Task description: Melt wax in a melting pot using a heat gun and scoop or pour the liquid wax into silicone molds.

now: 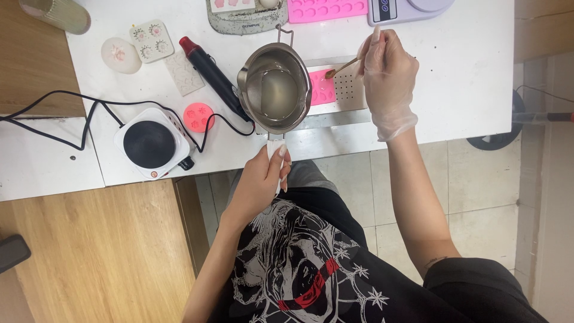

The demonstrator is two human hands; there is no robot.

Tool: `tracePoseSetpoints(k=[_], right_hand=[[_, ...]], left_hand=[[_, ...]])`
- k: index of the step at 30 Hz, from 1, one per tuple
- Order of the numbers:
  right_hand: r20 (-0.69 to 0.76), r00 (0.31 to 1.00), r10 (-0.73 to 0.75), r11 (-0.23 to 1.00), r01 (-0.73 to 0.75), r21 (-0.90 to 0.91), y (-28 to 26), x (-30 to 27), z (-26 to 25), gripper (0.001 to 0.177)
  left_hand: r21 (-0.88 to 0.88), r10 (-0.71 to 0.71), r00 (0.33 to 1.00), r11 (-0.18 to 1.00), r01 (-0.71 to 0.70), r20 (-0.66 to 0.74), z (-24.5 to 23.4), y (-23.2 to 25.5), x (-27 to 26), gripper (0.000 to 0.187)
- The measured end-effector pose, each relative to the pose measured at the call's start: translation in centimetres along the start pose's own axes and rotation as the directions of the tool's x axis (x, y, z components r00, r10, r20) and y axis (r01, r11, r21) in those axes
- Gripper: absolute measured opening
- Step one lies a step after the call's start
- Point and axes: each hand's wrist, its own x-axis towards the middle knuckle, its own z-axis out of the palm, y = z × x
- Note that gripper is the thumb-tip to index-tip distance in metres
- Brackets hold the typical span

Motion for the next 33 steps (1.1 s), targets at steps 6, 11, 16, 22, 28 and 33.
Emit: tracePoseSetpoints(k=[6, 11, 16, 22, 28, 33], right_hand=[[-0.012, 0.998, 0.057, 0.998, -0.056, 0.038, -0.4, 0.1, 0.0, 0.032], [-0.018, 0.999, 0.045, 0.998, -0.044, 0.042, -0.2, 0.1, 0.0, 0.033], [-0.041, 0.997, 0.072, 0.996, -0.070, 0.053, -0.3, 0.3, 0.0, 0.036], [-0.050, 0.997, 0.061, 0.997, -0.058, 0.056, 0.1, 0.3, -0.4, 0.038], [-0.080, 0.995, 0.051, 0.996, -0.045, 0.080, 0.4, 0.2, -1.0, 0.040], [-0.107, 0.989, 0.100, 0.955, -0.065, 0.288, 0.8, -0.3, -2.0, 0.035]], left_hand=[[0.012, -0.011, 1.000, 1.000, 0.011, 0.001, 0.0, 0.0, 0.0, 0.036], [0.020, -0.003, 1.000, 1.000, 0.003, 0.006, 0.0, -0.2, 0.1, 0.035], [0.024, 0.017, 1.000, 1.000, -0.017, 0.006, 0.0, -0.1, 0.0, 0.034], [0.014, -0.004, 1.000, 1.000, 0.004, 0.006, 0.0, 0.0, 0.0, 0.034], [0.023, 0.000, 1.000, 1.000, 0.000, 0.004, 0.0, 0.2, -0.2, 0.034], [0.036, 0.005, 1.000, 0.999, -0.004, -0.013, -0.1, 0.0, -0.5, 0.037]])
